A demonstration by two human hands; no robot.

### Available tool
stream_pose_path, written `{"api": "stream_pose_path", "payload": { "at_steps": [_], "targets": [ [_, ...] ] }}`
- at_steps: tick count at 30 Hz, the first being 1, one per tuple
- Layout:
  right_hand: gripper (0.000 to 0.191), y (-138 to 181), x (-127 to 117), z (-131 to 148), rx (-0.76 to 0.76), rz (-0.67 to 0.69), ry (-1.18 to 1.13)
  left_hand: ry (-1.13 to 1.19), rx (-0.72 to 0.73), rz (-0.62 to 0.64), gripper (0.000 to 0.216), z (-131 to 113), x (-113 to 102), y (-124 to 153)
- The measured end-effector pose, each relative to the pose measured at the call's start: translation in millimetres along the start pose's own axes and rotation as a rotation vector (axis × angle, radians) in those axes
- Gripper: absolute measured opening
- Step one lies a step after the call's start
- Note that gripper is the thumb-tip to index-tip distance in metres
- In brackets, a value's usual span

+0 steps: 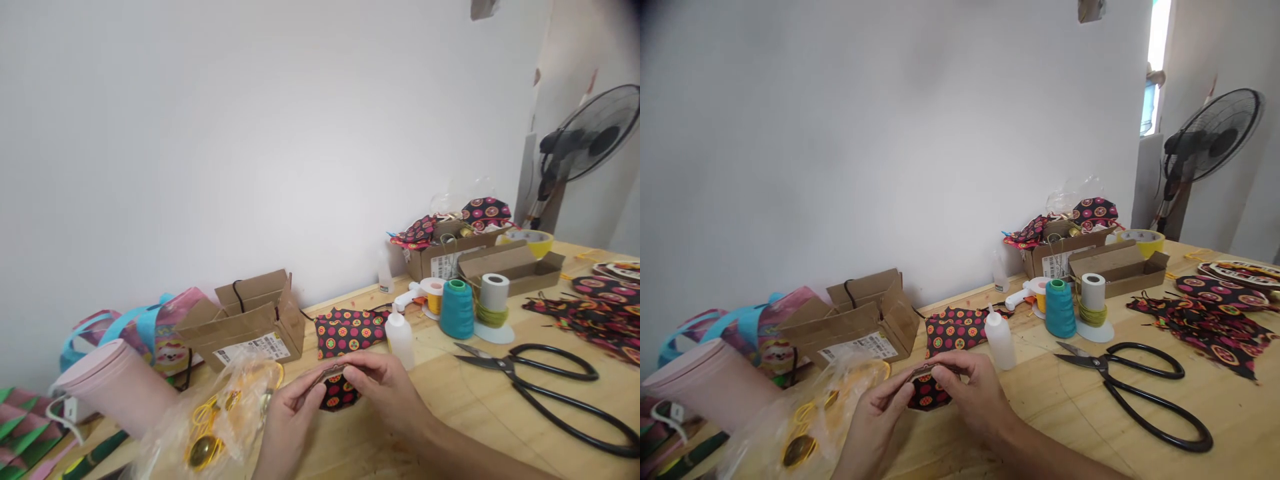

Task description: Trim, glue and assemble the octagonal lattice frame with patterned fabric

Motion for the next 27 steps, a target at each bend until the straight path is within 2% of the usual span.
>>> {"api": "stream_pose_path", "payload": {
  "at_steps": [11, 16, 22, 27],
  "targets": [
    [0.013, 1.3, -3.7, 8.9, -0.068, -0.04, 0.09, -0.124, 0.081, 0.037, 0.022, -1.8, 3.1, 1.6],
    [0.013, 0.7, -3.2, 4.4, -0.026, -0.058, 0.068, -0.142, 0.089, 0.021, 0.021, -4.1, 5.7, 2.5],
    [0.008, 4.2, -4.6, -0.4, -0.007, -0.099, 0.027, -0.126, 0.079, 0.076, 0.025, -6.5, 17.6, 3.5],
    [0.013, 2.3, -4.3, 0.3, 0.027, -0.085, 0.033, -0.036, 0.019, 0.047, 0.023, -0.6, 15.9, 3.2]
  ]
}}
Point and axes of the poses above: each hand's wrist, its own y-axis away from the middle knuckle, its own x-axis out of the palm, z = x × y, the point moved 8 cm from there along -y, towards the middle knuckle, and after that the axes turned 2 degrees about -z, right-handed, at the moved point
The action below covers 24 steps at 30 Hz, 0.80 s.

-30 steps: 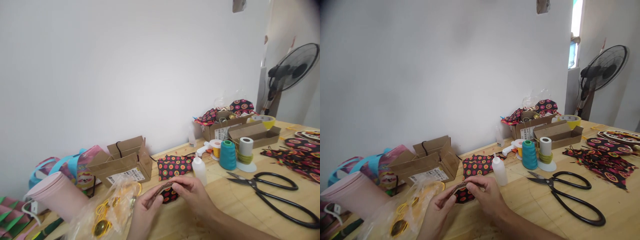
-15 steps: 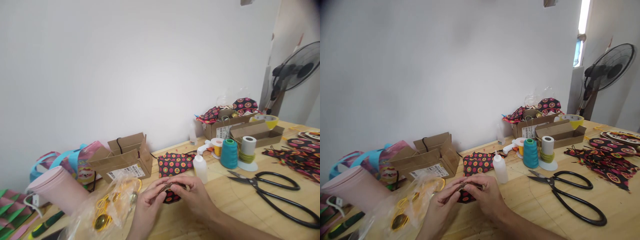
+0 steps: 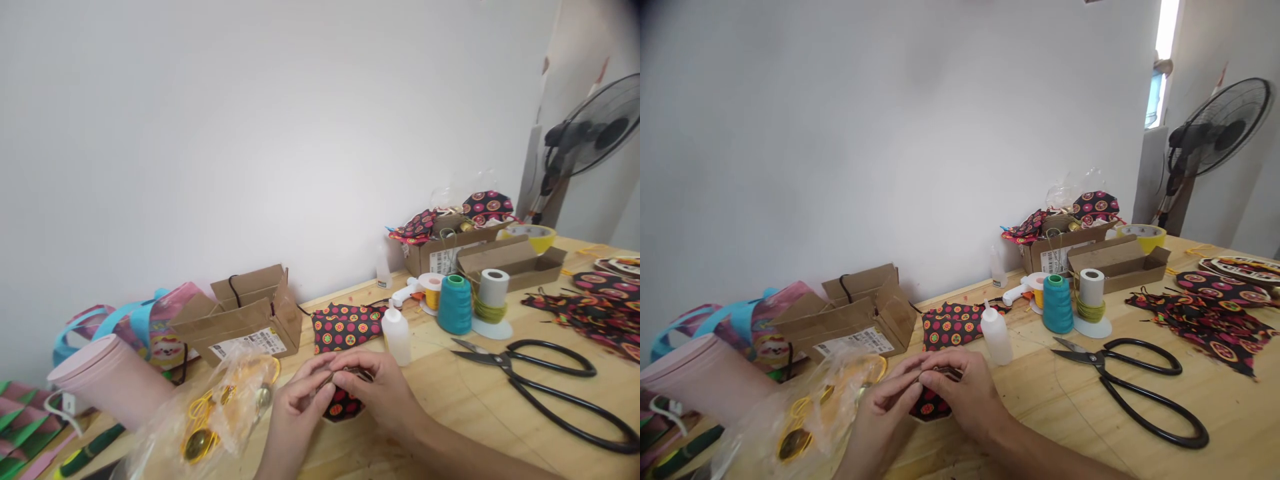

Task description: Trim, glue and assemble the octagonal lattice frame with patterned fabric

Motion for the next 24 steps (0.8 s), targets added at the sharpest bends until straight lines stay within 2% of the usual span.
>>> {"api": "stream_pose_path", "payload": {
  "at_steps": [4, 9, 12, 15, 20, 22, 24],
  "targets": [
    [0.029, -1.9, 0.2, -4.2, 0.054, 0.023, 0.022, 0.175, -0.134, -0.099, 0.022, 13.9, -6.4, 1.3],
    [0.027, -2.6, -2.1, -10.3, 0.082, -0.006, 0.096, 0.426, -0.27, -0.214, 0.024, 26.5, -11.0, 3.8],
    [0.025, -3.1, -0.9, -10.1, 0.057, 0.003, 0.14, 0.56, -0.336, -0.161, 0.023, 27.6, -2.0, 4.1],
    [0.026, -3.5, -3.7, -9.0, 0.021, -0.013, 0.207, 0.584, -0.335, -0.106, 0.023, 24.0, 4.1, 2.9],
    [0.025, -0.4, -10.8, 8.2, -0.162, -0.088, 0.38, 0.534, -0.317, -0.162, 0.026, 25.7, -1.7, 2.4],
    [0.018, 2.8, -4.9, 17.0, -0.264, -0.052, 0.444, 0.516, -0.309, -0.189, 0.028, 26.4, -4.4, 2.7],
    [0.019, 6.3, 4.3, 22.5, -0.347, 0.0, 0.512, 0.491, -0.299, -0.213, 0.029, 26.2, -5.8, 2.8]
  ]
}}
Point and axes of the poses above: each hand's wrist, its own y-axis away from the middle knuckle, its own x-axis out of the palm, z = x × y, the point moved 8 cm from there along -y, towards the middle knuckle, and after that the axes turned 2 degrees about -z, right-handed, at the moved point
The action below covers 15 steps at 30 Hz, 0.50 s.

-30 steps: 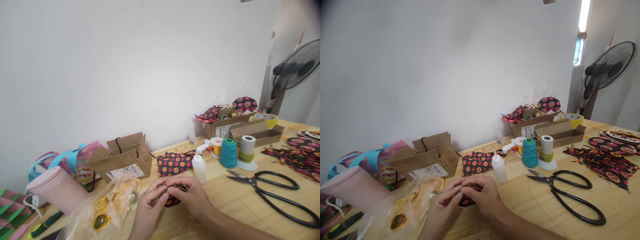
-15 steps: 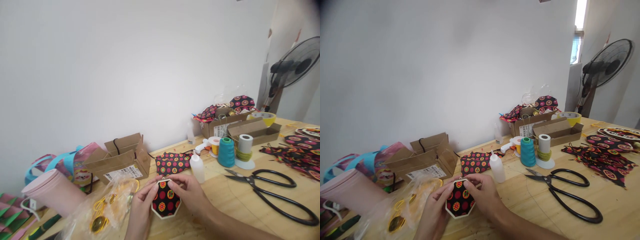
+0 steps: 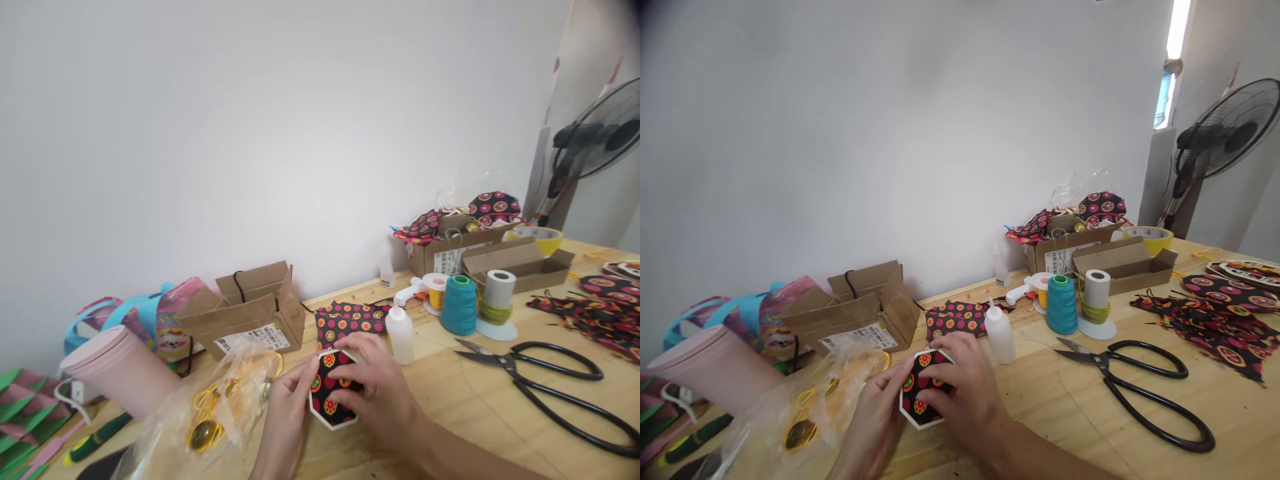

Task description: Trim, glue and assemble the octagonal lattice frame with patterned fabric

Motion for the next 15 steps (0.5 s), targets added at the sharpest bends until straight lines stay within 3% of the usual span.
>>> {"api": "stream_pose_path", "payload": {
  "at_steps": [6, 15],
  "targets": [
    [0.012, 3.3, 10.1, 21.4, -0.231, -0.023, 0.29, -0.05, 0.033, -0.032, 0.028, 0.3, 5.3, 0.7],
    [0.031, -3.7, -17.8, 14.2, -0.178, -0.114, 0.283, -0.084, 0.084, -0.134, 0.031, -4.3, -14.2, -3.9]
  ]
}}
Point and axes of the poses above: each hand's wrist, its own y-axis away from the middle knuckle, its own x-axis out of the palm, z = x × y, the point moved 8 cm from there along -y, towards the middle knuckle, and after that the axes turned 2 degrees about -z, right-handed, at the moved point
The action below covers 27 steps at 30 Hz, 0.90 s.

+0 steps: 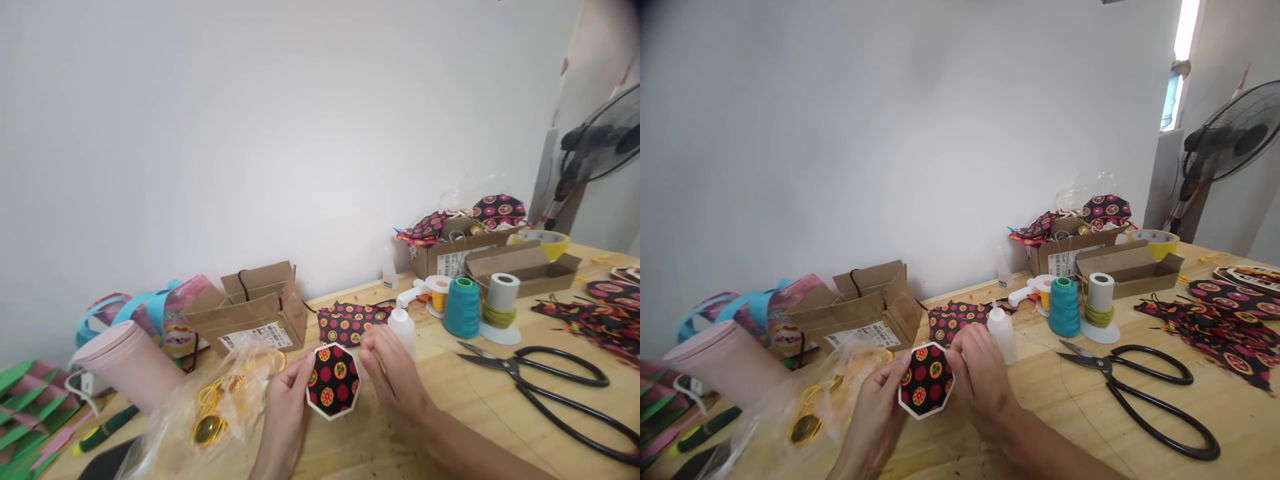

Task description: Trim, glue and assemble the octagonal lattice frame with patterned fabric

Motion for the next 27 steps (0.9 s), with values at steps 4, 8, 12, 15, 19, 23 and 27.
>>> {"api": "stream_pose_path", "payload": {
  "at_steps": [4, 8, 12, 15, 19, 23, 27],
  "targets": [
    [0.031, 3.2, 9.6, 2.8, -0.039, 0.055, 0.04, -0.031, 0.028, -0.012, 0.03, -2.1, -1.3, -0.1],
    [0.01, 5.9, 17.1, 1.5, -0.017, 0.051, 0.092, -0.071, 0.054, 0.03, 0.027, -4.4, 8.1, 2.8],
    [0.02, 3.7, 15.1, -1.7, 0.009, 0.055, 0.118, -0.111, 0.075, 0.046, 0.025, -4.6, 9.8, 2.7],
    [0.032, 1.6, 9.3, -1.4, 0.001, 0.058, 0.126, -0.113, 0.08, 0.003, 0.028, -4.3, 1.5, -0.1],
    [0.036, 4.3, 11.6, 3.3, -0.039, 0.106, 0.132, -0.078, 0.093, -0.047, 0.034, -5.4, -9.2, -2.6],
    [0.016, 10.6, 24.1, 6.3, -0.058, 0.147, 0.125, -0.079, 0.104, -0.074, 0.032, -6.2, -11.6, -2.5],
    [0.016, 11.9, 31.9, 3.2, -0.054, 0.148, 0.122, -0.085, 0.108, -0.084, 0.029, -7.7, -6.7, -1.0]
  ]
}}
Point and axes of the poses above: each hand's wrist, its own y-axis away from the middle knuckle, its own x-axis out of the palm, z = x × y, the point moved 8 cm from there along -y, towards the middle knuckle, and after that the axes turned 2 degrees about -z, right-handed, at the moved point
